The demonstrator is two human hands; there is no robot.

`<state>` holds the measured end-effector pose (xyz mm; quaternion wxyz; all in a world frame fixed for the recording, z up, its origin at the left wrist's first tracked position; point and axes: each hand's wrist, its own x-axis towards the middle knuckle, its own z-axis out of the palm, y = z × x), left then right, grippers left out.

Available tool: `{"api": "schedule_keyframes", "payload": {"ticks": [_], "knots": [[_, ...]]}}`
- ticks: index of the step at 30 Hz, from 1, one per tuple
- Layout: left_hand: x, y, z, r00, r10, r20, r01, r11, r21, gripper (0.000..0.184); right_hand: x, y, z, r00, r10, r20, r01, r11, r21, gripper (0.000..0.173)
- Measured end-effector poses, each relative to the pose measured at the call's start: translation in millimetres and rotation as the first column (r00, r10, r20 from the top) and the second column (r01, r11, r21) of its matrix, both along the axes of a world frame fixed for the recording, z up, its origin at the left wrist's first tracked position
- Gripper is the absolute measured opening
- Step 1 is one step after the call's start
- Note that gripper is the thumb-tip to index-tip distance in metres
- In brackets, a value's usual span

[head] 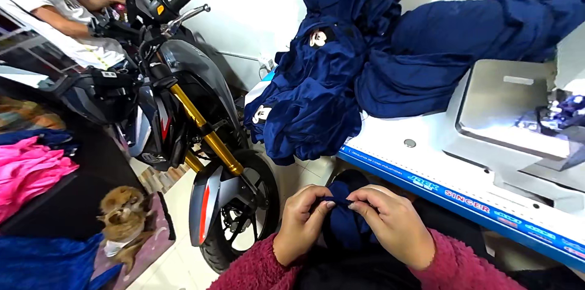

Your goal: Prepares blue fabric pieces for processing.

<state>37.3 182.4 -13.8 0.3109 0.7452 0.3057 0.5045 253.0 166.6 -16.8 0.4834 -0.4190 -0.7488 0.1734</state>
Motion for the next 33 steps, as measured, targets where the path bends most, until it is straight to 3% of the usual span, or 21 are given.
{"api": "schedule_keyframes", "payload": {"ticks": [22, 25, 27, 30, 33], "knots": [[16, 10, 8, 0.992, -0.012, -0.126, 0.034, 0.984, 0.174, 0.013, 14, -8, 7, 0.991, -0.127, 0.039, 0.114, 0.965, 0.234, 0.015], [19, 10, 9, 0.996, -0.023, -0.086, 0.033, 0.994, 0.108, 0.014, 15, -7, 6, 0.990, -0.132, 0.042, 0.117, 0.959, 0.258, 0.015], [22, 9, 10, 0.998, -0.059, -0.020, 0.058, 0.998, -0.036, 0.014, 16, -7, 5, 0.993, -0.119, 0.027, 0.111, 0.972, 0.208, 0.016], [24, 9, 10, 0.988, -0.104, 0.115, 0.134, 0.946, -0.294, 0.012, 19, -10, 7, 0.998, -0.054, -0.046, 0.051, 0.998, -0.046, 0.015], [23, 9, 9, 0.980, -0.120, 0.156, 0.169, 0.920, -0.353, 0.012, 23, -9, 12, 0.993, 0.016, -0.117, -0.043, 0.972, -0.230, 0.019]]}}
